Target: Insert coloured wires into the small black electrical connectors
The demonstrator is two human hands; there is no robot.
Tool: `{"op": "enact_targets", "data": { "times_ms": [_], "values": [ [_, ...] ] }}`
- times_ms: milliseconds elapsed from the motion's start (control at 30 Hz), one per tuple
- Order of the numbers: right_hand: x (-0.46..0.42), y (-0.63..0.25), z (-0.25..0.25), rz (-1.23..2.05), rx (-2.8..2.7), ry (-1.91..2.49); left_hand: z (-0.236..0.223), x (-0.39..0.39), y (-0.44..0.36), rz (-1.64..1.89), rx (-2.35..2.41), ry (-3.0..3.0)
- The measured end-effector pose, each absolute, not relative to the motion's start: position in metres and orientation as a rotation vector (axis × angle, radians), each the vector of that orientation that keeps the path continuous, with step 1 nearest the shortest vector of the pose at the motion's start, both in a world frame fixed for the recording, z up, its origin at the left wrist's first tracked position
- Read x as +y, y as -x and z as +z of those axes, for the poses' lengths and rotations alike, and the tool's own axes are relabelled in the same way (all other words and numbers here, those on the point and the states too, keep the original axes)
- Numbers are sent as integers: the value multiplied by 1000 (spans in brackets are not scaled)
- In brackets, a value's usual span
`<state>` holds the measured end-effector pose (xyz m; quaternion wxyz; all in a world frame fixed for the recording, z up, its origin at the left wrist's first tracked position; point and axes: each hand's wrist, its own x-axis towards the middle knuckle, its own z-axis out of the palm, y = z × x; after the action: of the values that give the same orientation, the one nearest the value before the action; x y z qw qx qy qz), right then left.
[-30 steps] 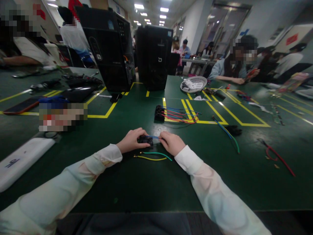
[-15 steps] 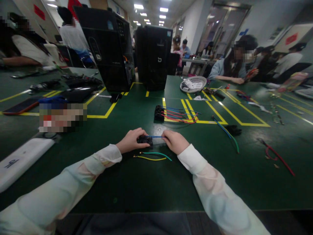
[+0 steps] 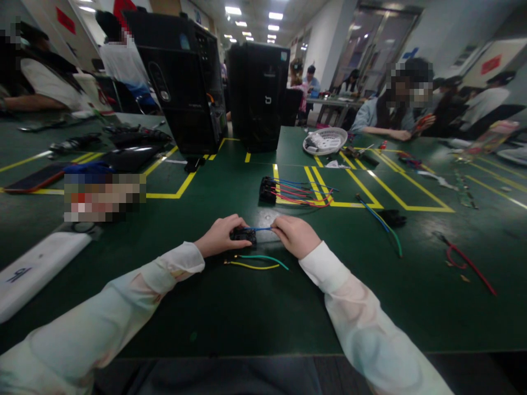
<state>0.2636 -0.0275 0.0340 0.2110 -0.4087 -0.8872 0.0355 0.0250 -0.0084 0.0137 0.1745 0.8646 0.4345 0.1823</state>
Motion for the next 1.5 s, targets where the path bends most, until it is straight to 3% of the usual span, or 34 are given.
{"op": "enact_targets", "data": {
  "times_ms": [233, 433, 633, 867, 1067, 1333, 1500],
  "values": [
    [-27, -263, 29, 199, -2537, 1206, 12, -8, -25, 524, 1222, -2461],
    [-29, -260, 33, -24, -2451, 1119, 12, -8, -25, 513, 1233, -2453],
    [-30, -261, 28, 167, -2538, 1256, 13, -8, -25, 508, 1225, -2462],
    [-30, -258, 33, -59, -2468, 1171, 14, -8, -26, 500, 1233, -2466],
    [-32, -259, 31, 171, -2595, 1329, 13, -8, -25, 503, 1226, -2463],
    [-28, -256, 32, -93, -2363, 1321, 12, -8, -26, 504, 1214, -2476],
    [-29, -259, 33, 86, -2540, 1271, 11, -7, -25, 512, 1219, -2481]
  ]
}}
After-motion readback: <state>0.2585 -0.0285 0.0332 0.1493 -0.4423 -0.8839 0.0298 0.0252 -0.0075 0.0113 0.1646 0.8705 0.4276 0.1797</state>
